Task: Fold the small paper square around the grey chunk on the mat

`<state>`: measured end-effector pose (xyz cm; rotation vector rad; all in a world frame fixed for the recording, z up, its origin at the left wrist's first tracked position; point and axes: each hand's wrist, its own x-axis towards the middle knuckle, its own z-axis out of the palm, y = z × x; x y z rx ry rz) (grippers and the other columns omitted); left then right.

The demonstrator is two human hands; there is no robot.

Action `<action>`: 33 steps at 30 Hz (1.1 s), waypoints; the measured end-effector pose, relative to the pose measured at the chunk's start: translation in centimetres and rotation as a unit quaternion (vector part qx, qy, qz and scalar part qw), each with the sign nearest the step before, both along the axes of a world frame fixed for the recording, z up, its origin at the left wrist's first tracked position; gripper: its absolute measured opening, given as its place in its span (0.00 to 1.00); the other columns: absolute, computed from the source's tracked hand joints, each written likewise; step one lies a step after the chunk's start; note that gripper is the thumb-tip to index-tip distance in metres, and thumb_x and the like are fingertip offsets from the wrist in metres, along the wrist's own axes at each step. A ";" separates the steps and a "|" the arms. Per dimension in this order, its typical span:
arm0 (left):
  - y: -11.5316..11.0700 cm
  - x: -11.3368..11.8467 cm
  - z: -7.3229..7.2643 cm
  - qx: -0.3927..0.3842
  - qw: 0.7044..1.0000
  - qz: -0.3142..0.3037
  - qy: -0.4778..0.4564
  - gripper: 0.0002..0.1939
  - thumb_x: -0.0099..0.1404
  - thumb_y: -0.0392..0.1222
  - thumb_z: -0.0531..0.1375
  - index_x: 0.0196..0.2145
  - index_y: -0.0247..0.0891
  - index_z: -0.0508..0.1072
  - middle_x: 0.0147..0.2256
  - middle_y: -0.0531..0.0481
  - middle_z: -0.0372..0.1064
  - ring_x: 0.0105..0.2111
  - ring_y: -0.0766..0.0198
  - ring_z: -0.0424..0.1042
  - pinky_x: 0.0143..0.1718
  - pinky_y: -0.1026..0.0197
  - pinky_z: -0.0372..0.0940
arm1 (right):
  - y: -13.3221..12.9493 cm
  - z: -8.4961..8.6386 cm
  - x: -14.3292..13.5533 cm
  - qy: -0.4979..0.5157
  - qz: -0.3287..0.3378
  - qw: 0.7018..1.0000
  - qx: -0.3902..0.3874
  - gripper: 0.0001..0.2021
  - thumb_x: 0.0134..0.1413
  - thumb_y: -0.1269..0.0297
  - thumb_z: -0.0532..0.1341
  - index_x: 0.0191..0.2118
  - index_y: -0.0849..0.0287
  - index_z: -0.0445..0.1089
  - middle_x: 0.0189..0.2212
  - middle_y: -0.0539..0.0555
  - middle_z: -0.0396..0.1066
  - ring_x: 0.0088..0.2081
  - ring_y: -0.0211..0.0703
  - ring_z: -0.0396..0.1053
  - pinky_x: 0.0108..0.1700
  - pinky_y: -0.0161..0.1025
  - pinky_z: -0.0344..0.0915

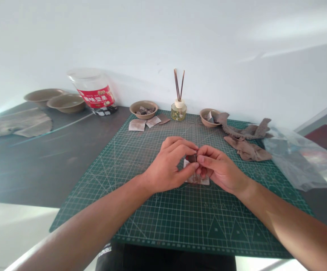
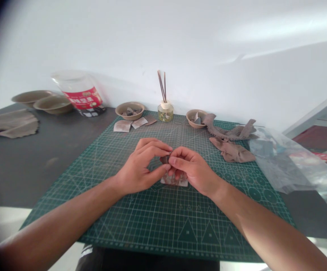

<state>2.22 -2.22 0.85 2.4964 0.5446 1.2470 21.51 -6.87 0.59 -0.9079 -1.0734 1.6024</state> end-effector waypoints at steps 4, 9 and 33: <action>-0.1 0.0 0.0 0.003 1.000 -0.015 -0.006 0.09 0.67 0.39 0.61 0.45 0.41 0.68 0.45 0.47 0.73 0.50 0.56 0.68 0.53 0.48 0.63 | -0.1 0.1 0.0 0.004 0.007 1.000 -0.007 0.10 0.55 0.60 0.70 0.33 0.58 0.70 0.24 0.47 0.73 0.24 0.33 0.70 0.26 0.29 0.65; -0.1 -0.1 -0.1 0.004 1.000 -0.025 -0.006 0.07 0.69 0.40 0.60 0.44 0.41 0.67 0.46 0.47 0.72 0.49 0.56 0.69 0.53 0.49 0.63 | -0.3 0.2 -0.1 0.010 0.016 1.000 0.000 0.10 0.55 0.61 0.70 0.32 0.58 0.70 0.24 0.47 0.72 0.24 0.34 0.70 0.27 0.31 0.66; 0.2 -0.5 0.4 0.082 0.992 0.048 -0.078 0.06 0.71 0.32 0.58 0.42 0.43 0.70 0.42 0.51 0.76 0.44 0.61 0.72 0.50 0.52 0.63 | -0.6 0.4 0.4 0.027 0.018 0.998 0.049 0.08 0.54 0.61 0.70 0.34 0.55 0.71 0.39 0.51 0.77 0.24 0.33 0.68 0.26 0.33 0.65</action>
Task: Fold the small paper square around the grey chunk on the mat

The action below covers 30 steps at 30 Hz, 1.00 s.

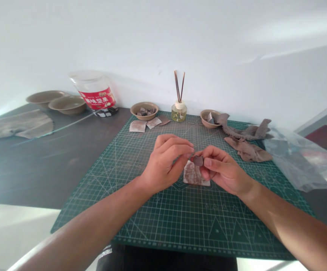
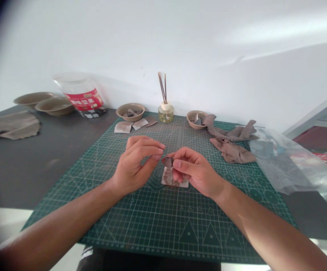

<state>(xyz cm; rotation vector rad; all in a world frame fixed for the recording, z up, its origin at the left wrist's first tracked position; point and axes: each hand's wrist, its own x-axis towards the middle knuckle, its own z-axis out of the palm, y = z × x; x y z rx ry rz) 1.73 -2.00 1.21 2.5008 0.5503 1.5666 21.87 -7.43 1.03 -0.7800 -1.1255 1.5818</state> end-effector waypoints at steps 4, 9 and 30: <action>0.1 0.0 -0.1 0.009 0.999 0.024 -0.020 0.05 0.69 0.34 0.61 0.40 0.42 0.72 0.39 0.53 0.77 0.42 0.62 0.71 0.48 0.53 0.64 | 0.0 0.0 0.1 0.014 0.000 1.000 0.005 0.07 0.55 0.62 0.70 0.35 0.56 0.71 0.40 0.51 0.77 0.24 0.32 0.69 0.26 0.32 0.65; 0.2 0.0 -0.1 0.001 0.998 0.041 -0.047 0.07 0.67 0.39 0.65 0.32 0.41 0.71 0.36 0.53 0.77 0.40 0.61 0.71 0.47 0.54 0.64 | 0.1 -0.2 0.2 0.027 0.010 0.999 0.022 0.06 0.58 0.63 0.68 0.36 0.57 0.72 0.40 0.51 0.77 0.25 0.31 0.70 0.26 0.30 0.65; -0.3 0.4 -0.8 -0.310 0.924 -0.224 -0.021 0.05 0.70 0.40 0.62 0.44 0.43 0.73 0.53 0.47 0.69 0.54 0.57 0.70 0.55 0.50 0.64 | 0.0 -0.4 -0.2 -0.005 0.033 0.999 0.014 0.07 0.60 0.62 0.67 0.34 0.58 0.71 0.23 0.47 0.72 0.24 0.32 0.68 0.28 0.30 0.64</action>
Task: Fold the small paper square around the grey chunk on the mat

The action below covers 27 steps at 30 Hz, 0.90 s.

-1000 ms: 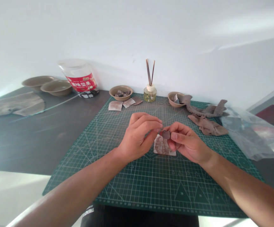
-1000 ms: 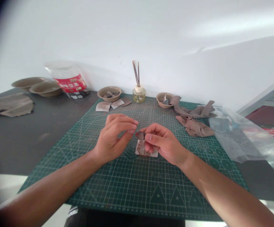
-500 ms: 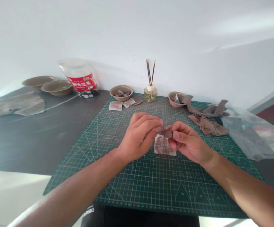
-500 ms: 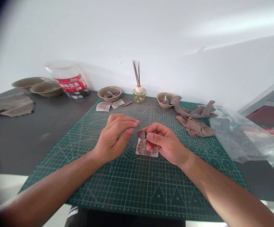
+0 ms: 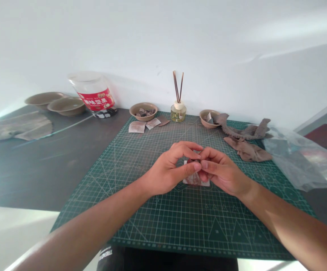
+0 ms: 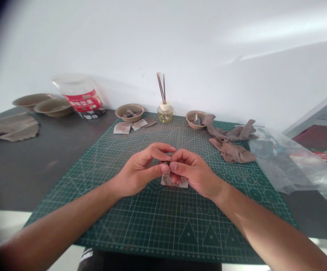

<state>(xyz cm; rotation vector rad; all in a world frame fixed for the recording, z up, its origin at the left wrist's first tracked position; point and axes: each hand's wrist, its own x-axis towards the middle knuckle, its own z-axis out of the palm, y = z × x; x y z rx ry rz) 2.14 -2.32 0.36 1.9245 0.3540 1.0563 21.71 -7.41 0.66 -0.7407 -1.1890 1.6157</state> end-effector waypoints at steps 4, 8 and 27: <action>0.0 0.1 -0.1 -0.045 0.999 -0.006 -0.002 0.04 0.71 0.42 0.61 0.37 0.41 0.74 0.52 0.48 0.70 0.51 0.58 0.72 0.55 0.51 0.65 | 0.0 0.0 0.0 -0.014 0.008 1.000 -0.008 0.06 0.60 0.63 0.67 0.34 0.58 0.71 0.22 0.47 0.72 0.24 0.33 0.67 0.27 0.31 0.64; 0.0 0.3 0.1 -0.069 0.997 0.037 0.011 0.08 0.71 0.44 0.61 0.34 0.40 0.76 0.49 0.49 0.74 0.49 0.59 0.73 0.55 0.53 0.65 | 0.1 0.0 0.1 -0.026 -0.003 1.000 -0.013 0.07 0.59 0.63 0.67 0.33 0.59 0.71 0.22 0.47 0.72 0.24 0.33 0.67 0.27 0.30 0.63; 0.5 -0.5 0.9 -0.057 0.997 -0.045 0.015 0.11 0.71 0.38 0.60 0.48 0.47 0.79 0.54 0.50 0.73 0.60 0.54 0.66 0.63 0.46 0.59 | 0.0 0.2 0.4 0.005 -0.004 1.000 -0.008 0.10 0.58 0.61 0.68 0.30 0.58 0.68 0.22 0.47 0.70 0.23 0.33 0.64 0.25 0.31 0.58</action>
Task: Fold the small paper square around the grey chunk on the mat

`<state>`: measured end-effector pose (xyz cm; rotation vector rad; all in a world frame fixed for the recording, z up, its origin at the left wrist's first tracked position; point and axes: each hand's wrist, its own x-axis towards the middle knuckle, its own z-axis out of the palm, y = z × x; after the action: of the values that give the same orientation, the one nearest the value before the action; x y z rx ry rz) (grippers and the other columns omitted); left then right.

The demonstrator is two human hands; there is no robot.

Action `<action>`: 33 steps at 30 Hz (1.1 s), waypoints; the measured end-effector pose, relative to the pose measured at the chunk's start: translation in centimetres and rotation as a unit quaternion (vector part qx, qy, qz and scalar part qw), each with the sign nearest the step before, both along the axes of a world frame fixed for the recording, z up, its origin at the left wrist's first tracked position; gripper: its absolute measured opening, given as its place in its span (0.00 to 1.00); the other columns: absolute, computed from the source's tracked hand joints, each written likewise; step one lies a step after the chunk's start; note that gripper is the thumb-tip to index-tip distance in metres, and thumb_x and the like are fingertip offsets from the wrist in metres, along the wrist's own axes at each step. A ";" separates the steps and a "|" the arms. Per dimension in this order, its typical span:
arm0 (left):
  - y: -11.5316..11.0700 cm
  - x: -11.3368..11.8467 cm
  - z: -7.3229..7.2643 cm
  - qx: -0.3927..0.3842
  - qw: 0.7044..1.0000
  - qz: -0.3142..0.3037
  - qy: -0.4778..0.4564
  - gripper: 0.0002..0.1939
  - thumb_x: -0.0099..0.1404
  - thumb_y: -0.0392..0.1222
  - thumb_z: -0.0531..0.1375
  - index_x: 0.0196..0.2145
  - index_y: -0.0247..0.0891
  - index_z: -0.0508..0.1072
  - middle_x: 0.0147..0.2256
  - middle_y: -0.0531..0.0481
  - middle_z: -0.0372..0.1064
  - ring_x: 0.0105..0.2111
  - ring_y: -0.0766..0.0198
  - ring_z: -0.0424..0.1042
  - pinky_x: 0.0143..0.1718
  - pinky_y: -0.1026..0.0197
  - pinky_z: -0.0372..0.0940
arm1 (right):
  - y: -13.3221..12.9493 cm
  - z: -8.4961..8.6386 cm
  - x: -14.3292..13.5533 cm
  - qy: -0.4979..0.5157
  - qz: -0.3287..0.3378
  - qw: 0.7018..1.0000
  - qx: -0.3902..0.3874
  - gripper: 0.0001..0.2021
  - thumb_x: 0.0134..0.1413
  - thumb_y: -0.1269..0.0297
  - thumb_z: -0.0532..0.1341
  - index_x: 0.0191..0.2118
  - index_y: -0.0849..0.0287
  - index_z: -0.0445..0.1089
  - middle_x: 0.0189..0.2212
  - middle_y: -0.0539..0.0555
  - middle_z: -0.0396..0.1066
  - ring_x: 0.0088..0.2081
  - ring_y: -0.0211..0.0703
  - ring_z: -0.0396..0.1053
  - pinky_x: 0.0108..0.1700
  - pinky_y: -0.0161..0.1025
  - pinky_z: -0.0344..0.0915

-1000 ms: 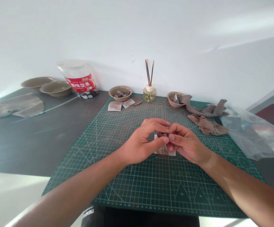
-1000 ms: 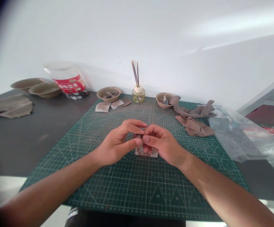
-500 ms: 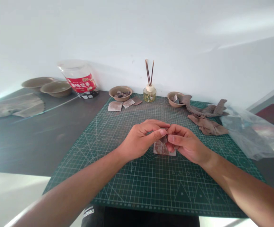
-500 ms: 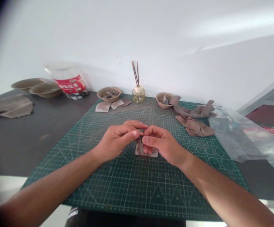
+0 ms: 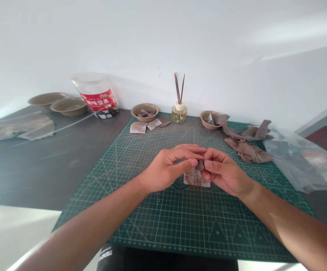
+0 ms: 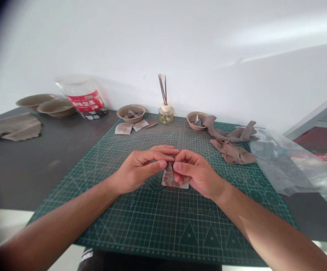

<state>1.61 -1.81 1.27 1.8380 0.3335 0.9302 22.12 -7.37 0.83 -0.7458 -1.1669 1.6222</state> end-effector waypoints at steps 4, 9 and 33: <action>0.1 -0.2 -0.1 0.047 0.998 0.005 0.031 0.15 0.68 0.35 0.60 0.51 0.47 0.76 0.57 0.49 0.70 0.61 0.53 0.64 0.62 0.44 0.60 | 0.2 0.3 0.8 -0.105 -0.019 0.994 0.031 0.10 0.59 0.59 0.66 0.32 0.58 0.67 0.25 0.47 0.68 0.26 0.36 0.65 0.29 0.34 0.61; 0.4 0.1 -0.8 0.167 0.966 0.136 0.144 0.15 0.68 0.34 0.58 0.50 0.44 0.76 0.53 0.49 0.73 0.58 0.53 0.66 0.61 0.42 0.58 | 0.6 1.3 2.2 -0.391 -0.068 0.907 0.144 0.04 0.62 0.62 0.61 0.40 0.55 0.69 0.30 0.48 0.67 0.29 0.37 0.63 0.31 0.36 0.60; 0.8 -1.3 -1.7 0.240 0.894 0.085 0.367 0.21 0.61 0.47 0.64 0.52 0.44 0.71 0.62 0.44 0.61 0.62 0.46 0.57 0.63 0.41 0.50 | 0.6 0.1 2.2 -0.617 0.022 0.678 0.399 0.05 0.65 0.69 0.58 0.41 0.57 0.71 0.39 0.56 0.72 0.41 0.47 0.68 0.43 0.44 0.65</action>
<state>0.34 -1.00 -0.47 2.6267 0.7917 0.3974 24.35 -6.72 0.88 -1.1983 -2.5868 0.2376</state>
